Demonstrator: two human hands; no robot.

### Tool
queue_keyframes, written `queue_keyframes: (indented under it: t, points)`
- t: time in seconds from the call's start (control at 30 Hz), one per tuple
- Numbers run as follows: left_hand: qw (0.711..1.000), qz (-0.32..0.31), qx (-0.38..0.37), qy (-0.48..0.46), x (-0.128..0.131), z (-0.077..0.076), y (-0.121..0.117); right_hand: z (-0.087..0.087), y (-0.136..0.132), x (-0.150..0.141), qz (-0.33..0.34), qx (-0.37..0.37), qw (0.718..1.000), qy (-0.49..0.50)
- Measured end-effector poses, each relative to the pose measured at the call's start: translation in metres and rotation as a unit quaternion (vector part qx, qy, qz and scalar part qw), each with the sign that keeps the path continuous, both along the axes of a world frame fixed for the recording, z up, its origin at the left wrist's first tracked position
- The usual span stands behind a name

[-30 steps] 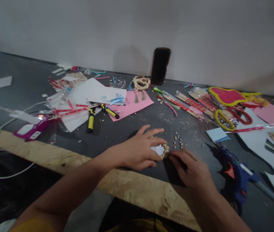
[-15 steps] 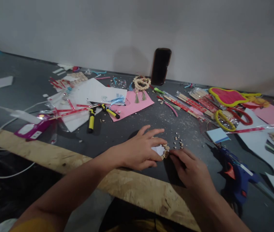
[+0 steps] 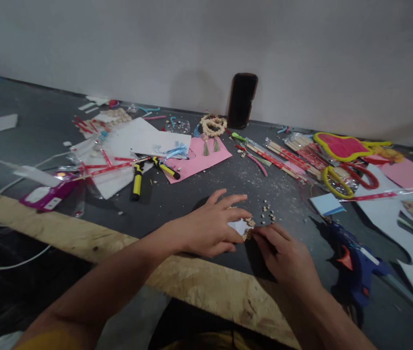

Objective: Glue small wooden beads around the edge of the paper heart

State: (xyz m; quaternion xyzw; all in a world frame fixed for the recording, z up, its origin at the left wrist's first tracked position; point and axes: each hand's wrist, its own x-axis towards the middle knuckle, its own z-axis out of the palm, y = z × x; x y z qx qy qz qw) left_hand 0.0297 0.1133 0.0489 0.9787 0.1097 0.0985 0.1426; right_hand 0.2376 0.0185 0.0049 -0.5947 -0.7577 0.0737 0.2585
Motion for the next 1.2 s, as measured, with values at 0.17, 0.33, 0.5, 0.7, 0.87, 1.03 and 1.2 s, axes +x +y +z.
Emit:
queue_keyframes:
  t: [0.17,0.33,0.5,0.7,0.87,1.03,1.2]
  points:
    - [1.000,0.001,0.003,0.013,-0.0002,0.0013,-0.0002,0.0006,0.0018,0.0002,-0.026,0.014,0.999,-0.013]
    - [1.000,0.001,0.004,0.023,0.0002,0.0020,0.0001,0.0004,0.0046,-0.0016,-0.045,0.020,0.996,-0.077]
    - [1.000,0.001,0.005,0.026,0.0001,0.0011,0.0002,0.0022,0.0055,-0.0033,-0.032,0.006,0.997,-0.073]
    - [1.000,0.002,0.004,0.027,-0.0002,0.0004,0.0001,0.0000,0.0050,-0.0026,-0.028,0.000,0.998,-0.055]
    - [1.000,0.005,0.005,0.025,0.0000,0.0001,-0.0001,-0.0014,0.0042,-0.0008,-0.044,0.008,0.997,-0.066]
    - [1.000,0.006,0.008,0.022,-0.0002,-0.0006,0.0002,-0.0009,0.0044,-0.0007,-0.028,-0.002,0.998,-0.061]
    - [1.000,0.007,0.008,0.026,-0.0003,-0.0004,-0.0003,0.0004,0.0035,0.0015,-0.033,0.013,0.999,-0.033]
